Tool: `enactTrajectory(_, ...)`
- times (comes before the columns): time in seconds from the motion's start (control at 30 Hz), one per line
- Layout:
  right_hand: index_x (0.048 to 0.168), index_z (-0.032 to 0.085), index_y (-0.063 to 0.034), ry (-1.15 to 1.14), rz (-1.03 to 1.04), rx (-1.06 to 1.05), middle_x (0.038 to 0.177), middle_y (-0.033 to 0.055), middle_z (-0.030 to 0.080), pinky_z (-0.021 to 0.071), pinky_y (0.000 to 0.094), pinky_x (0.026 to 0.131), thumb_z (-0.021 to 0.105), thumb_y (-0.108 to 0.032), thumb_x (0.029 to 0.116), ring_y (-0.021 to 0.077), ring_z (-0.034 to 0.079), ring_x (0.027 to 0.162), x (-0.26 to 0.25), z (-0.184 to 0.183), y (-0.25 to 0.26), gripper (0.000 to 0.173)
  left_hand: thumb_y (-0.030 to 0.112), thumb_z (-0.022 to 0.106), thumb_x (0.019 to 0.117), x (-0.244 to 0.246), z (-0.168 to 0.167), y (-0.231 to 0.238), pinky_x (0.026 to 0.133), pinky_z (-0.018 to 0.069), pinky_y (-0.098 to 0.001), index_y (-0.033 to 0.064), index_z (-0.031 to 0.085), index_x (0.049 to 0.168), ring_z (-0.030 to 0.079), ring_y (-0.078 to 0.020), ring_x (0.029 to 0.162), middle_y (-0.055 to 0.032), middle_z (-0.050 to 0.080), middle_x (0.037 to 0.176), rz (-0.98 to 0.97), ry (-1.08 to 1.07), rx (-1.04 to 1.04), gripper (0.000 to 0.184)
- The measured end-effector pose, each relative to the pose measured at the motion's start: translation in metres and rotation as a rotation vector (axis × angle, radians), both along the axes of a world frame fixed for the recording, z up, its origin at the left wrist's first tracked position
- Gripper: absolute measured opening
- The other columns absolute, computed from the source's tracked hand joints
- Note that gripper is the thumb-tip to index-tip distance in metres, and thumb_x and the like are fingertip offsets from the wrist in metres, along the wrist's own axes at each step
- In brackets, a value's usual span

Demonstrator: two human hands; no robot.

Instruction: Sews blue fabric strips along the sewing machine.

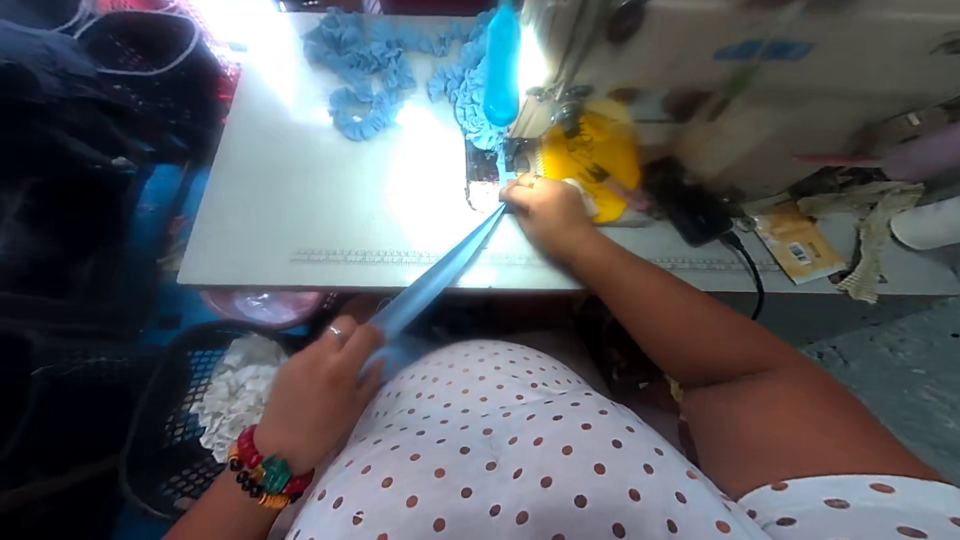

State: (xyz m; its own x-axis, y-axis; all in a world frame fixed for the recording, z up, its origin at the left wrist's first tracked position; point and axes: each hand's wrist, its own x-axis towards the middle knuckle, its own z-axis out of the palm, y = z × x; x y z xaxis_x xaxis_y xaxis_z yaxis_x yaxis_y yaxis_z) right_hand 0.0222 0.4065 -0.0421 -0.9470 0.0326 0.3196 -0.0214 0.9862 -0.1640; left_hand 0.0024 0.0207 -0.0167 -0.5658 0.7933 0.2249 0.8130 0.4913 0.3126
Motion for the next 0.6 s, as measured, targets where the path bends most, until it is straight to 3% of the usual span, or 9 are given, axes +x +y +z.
enactTrajectory(0.07,0.117,0.074,-0.0071,-0.020,0.016,-0.024,0.122,0.0167,0.072,0.0493,0.0517,0.107,0.055,-0.006,0.0999,0.0346,0.066,0.121,0.001,0.004,-0.006,0.026,0.020,0.058,0.0905,-0.002,-0.002,-0.005,0.045,0.0492,-0.0466,0.0062,0.070,0.096,0.065,-0.0342,0.060,-0.0176,0.066,0.085,0.024,0.107,0.009,0.020)
enactTrajectory(0.13,0.126,0.071,-0.0068,0.015,0.062,-0.071,0.133,0.0180,0.067,0.0399,0.0537,0.117,0.056,-0.009,0.1002,0.0366,0.058,0.133,0.003,0.006,-0.018,0.030,0.019,0.054,0.0913,-0.004,0.000,-0.011,0.044,0.0479,-0.0449,0.0057,0.071,0.095,0.064,-0.0324,0.060,-0.0177,0.066,0.088,0.040,0.169,0.044,0.022)
enactTrajectory(0.27,0.122,0.074,-0.0090,0.139,0.229,-0.218,0.130,0.0172,0.068,0.0440,0.0557,0.110,0.067,-0.015,0.0949,0.0369,0.059,0.129,0.013,0.019,-0.070,0.029,0.021,0.053,0.0968,-0.004,0.008,-0.019,0.051,0.0497,-0.0405,0.0041,0.070,0.093,0.067,-0.0289,0.069,-0.0168,0.070,0.090,0.032,0.228,0.159,0.025)
enactTrajectory(0.37,0.122,0.074,-0.0109,0.115,0.388,-0.308,0.130,0.0144,0.068,0.0401,0.0576,0.115,0.072,-0.022,0.0937,0.0342,0.058,0.132,0.022,0.035,-0.112,0.030,0.018,0.058,0.0988,-0.001,0.012,-0.022,0.067,0.0545,-0.0351,0.0023,0.070,0.093,0.068,-0.0261,0.081,-0.0169,0.070,0.092,-0.024,0.207,0.273,0.021)
enactTrajectory(0.43,0.122,0.074,-0.0104,0.132,0.481,-0.334,0.125,0.0116,0.071,0.0390,0.0566,0.116,0.070,-0.022,0.0949,0.0301,0.061,0.129,0.023,0.042,-0.132,0.029,0.018,0.060,0.0991,0.002,0.015,-0.023,0.070,0.0537,-0.0313,0.0026,0.067,0.087,0.067,-0.0231,0.083,-0.0163,0.070,0.091,-0.029,0.195,0.344,0.021)
enactTrajectory(0.6,0.110,0.080,-0.0113,0.190,0.580,-0.372,0.102,0.0055,0.076,0.0491,0.0464,0.101,0.067,-0.019,0.0973,0.0214,0.069,0.102,0.019,0.055,-0.155,0.020,0.014,0.061,0.0981,0.006,0.023,-0.021,0.069,0.0501,-0.0258,0.0030,0.062,0.081,0.063,-0.0192,0.081,-0.0142,0.067,0.087,-0.039,0.197,0.433,0.020)
